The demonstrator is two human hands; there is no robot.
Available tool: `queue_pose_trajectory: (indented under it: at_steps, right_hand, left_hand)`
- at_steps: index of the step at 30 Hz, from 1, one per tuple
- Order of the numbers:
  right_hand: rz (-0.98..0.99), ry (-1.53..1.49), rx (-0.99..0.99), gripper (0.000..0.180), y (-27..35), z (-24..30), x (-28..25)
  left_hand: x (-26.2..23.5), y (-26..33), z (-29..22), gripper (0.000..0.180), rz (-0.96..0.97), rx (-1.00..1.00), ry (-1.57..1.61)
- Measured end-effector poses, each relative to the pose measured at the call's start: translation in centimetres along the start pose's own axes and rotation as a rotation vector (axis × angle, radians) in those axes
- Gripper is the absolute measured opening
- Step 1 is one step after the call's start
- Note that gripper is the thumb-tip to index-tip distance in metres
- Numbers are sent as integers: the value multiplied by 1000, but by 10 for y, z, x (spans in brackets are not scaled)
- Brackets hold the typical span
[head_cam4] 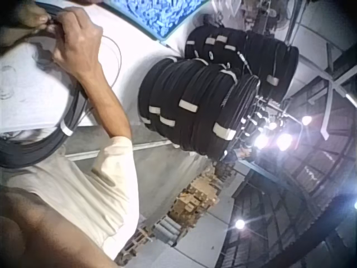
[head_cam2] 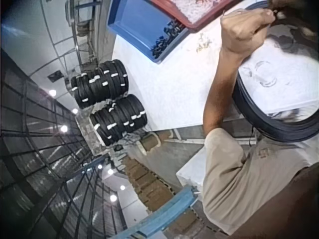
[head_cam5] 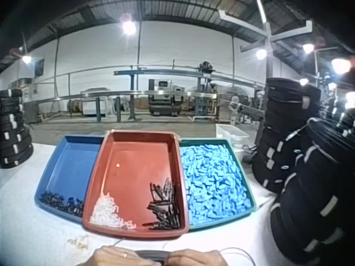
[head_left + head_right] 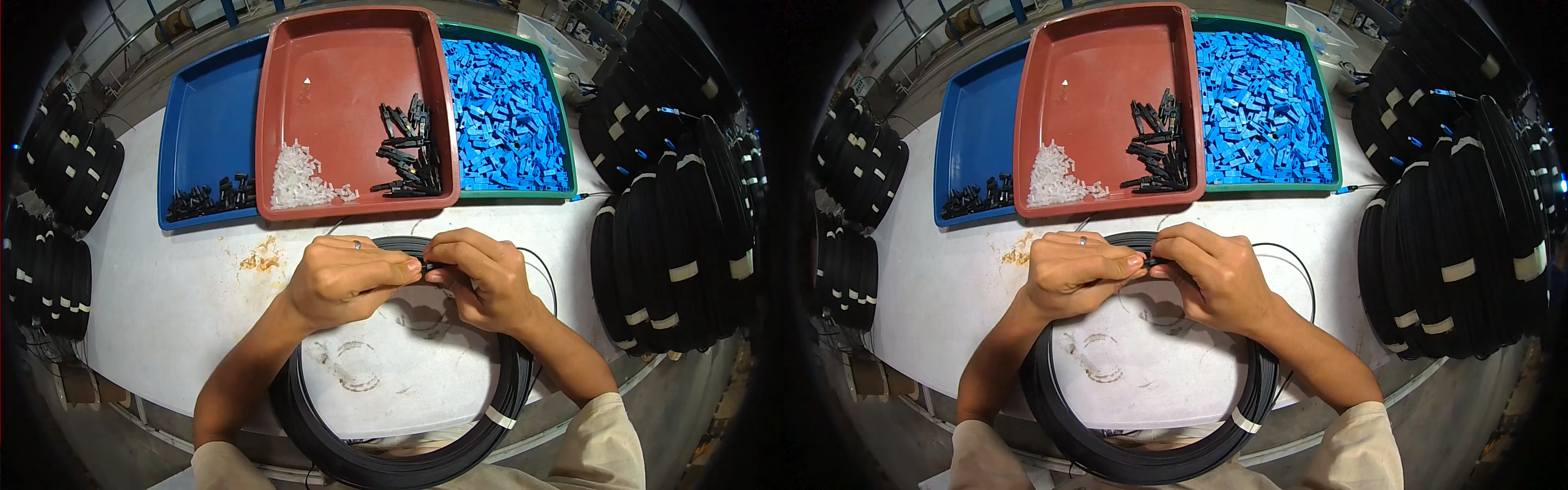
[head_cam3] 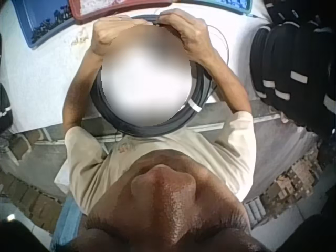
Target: The person assembles plastic connectors and protective clips onto the ends of spooled electrical cables by hand, taking the parts from a tray.
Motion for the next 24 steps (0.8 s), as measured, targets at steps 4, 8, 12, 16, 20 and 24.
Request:
queue_pose_trajectory:
  at_steps: [4,8,12,16,20,24]
  right_hand:
    - [-100,27,-70,29,0,4,-4]
    - [-4,27,4,25,-3,4,-1]
    - [32,-7,35,24,-2,0,1]
    - [-52,10,36,22,-3,5,0]
    - [-11,-19,44,21,-1,4,-2]
    - [63,-194,107,24,1,-4,0]
  left_hand:
    - [1,-1,1,14,35,-144,97]
    - [-2,-1,-2,15,44,32,11]
    - [-4,-2,-5,16,42,112,-80]
    - [-2,1,0,19,32,-29,-11]
    - [-2,0,-3,20,26,65,16]
    - [-2,0,-12,19,13,281,-153]
Point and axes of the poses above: each hand's wrist, its own y-axis away from the middle knuckle, its own x-axis out of the palm, z = x × y, the point moved 4 cm from there along -y, towards the middle knuckle, and after that the axes turned 8 degrees about -y, right-handed, at the moved point
